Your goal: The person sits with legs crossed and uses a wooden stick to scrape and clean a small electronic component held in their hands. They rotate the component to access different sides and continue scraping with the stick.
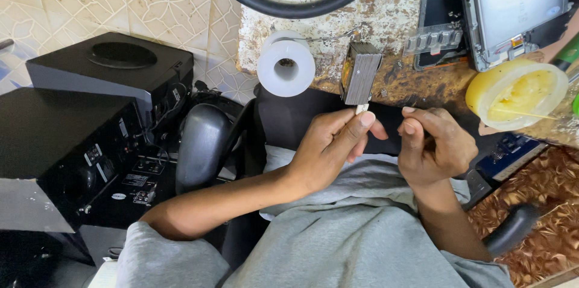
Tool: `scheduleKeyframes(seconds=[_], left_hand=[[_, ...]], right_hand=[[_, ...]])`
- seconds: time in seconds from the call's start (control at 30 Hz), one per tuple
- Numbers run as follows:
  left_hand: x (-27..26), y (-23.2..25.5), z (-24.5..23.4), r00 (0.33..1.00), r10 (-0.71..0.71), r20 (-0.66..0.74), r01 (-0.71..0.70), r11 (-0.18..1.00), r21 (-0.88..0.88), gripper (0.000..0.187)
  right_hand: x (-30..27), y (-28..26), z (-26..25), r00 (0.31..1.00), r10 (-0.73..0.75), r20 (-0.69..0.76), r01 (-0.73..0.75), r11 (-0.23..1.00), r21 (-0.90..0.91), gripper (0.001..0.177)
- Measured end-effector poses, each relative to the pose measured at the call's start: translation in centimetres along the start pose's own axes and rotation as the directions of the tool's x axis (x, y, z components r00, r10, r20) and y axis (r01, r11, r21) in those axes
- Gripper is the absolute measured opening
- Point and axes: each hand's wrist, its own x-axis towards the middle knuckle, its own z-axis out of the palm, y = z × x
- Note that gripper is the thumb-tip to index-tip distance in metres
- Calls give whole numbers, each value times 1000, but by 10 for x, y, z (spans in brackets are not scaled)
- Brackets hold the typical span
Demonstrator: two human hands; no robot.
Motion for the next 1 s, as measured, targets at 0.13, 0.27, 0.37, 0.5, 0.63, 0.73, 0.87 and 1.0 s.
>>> scheduleKeyframes(seconds=[0.13, 0.27, 0.37, 0.5, 0.63, 0.73, 0.87, 1.0], left_hand=[[-1, 24, 0, 997, -50, 61, 43, 993, 107, 47], [-1, 23, 0, 996, -62, 57, 56, 993, 105, 48], [-1, 22, 0, 997, -65, 51, 60, 994, 95, 48], [0, 23, -1, 997, -68, 43, 64, 993, 101, 49], [0, 22, -2, 997, -64, 40, 60, 994, 90, 48], [-1, 18, -3, 995, -87, 41, 84, 994, 70, 47], [1, 2, -5, 997, -80, 11, 80, 997, 6, 42], [3, 2, -5, 998, -63, -10, 63, 998, -4, 46]], right_hand=[[-1, -17, -2, 990, 114, 87, -102, 986, -130, 28], [0, -18, -1, 989, 119, 83, -109, 987, -117, 30], [0, -18, 0, 989, 123, 81, -114, 987, -113, 31], [-1, -17, 0, 992, 101, 81, -92, 989, -112, 29], [1, -22, -4, 986, 134, 101, -118, 982, -150, 27], [8, -24, -3, 984, 132, 123, -115, 984, -134, 18], [42, -31, 16, 979, -76, 188, 93, 992, -83, 10], [46, -30, 21, 968, -162, 193, 189, 973, -135, 17]])
